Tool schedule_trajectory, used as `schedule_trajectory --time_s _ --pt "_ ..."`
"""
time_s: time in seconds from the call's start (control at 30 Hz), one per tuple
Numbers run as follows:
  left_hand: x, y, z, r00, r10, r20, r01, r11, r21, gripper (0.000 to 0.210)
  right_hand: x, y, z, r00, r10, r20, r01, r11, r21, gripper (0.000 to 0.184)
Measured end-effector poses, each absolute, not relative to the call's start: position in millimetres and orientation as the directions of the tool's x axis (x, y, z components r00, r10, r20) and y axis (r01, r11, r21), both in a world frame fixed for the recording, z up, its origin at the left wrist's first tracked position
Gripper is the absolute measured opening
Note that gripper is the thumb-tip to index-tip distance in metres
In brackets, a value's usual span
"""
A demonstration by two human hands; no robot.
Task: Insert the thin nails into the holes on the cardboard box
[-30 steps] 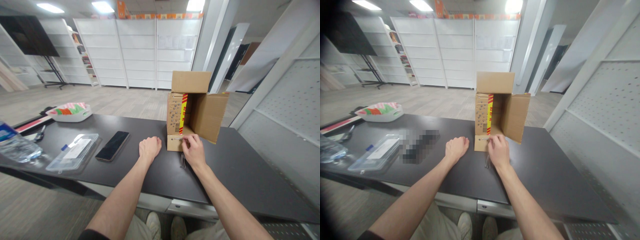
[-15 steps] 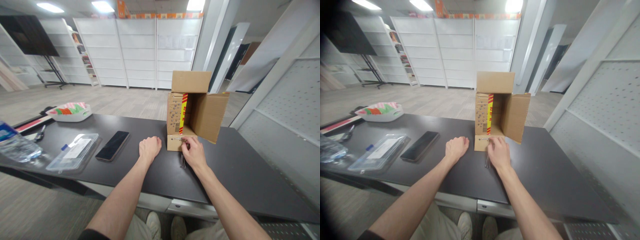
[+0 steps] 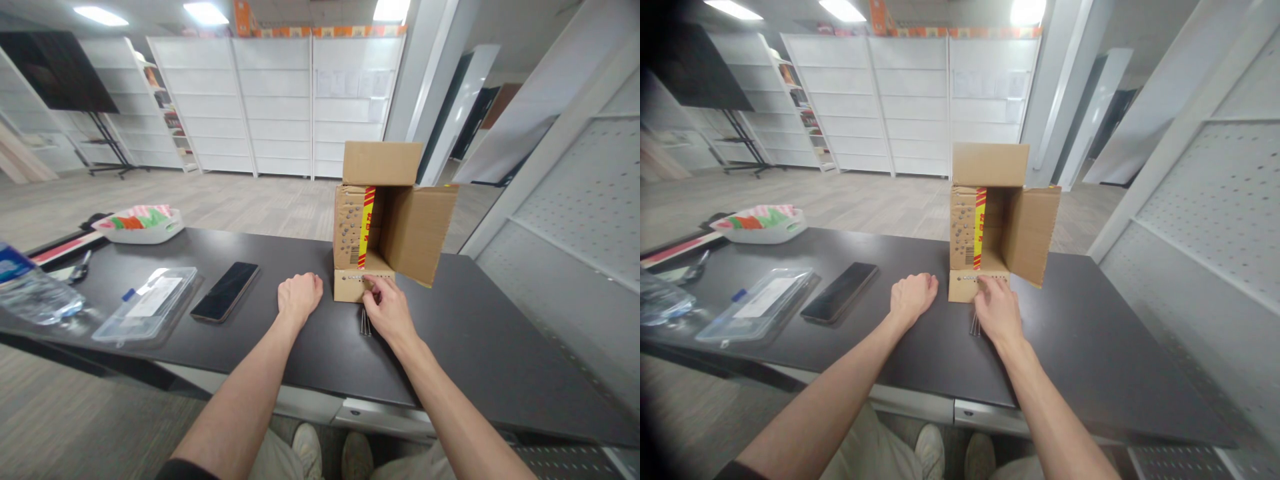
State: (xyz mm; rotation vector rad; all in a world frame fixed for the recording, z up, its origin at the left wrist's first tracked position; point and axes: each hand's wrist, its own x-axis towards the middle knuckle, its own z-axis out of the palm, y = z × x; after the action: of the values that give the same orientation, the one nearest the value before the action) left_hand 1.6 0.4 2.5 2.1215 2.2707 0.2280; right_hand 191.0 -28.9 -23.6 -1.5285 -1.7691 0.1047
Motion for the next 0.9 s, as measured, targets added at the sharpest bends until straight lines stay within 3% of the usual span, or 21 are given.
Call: schedule_trajectory --time_s 0.5,0.9 --pt "1 0 2 -0.062 0.993 0.103 0.992 0.050 0.116 0.049 190 -38 -16 -0.091 0.910 0.405 0.802 0.308 -0.512 0.051" --pt "2 -1 6 -0.080 0.994 0.078 0.990 0.070 0.120 0.050 187 -41 -14 -0.200 0.913 0.357 0.801 0.362 -0.478 0.049"
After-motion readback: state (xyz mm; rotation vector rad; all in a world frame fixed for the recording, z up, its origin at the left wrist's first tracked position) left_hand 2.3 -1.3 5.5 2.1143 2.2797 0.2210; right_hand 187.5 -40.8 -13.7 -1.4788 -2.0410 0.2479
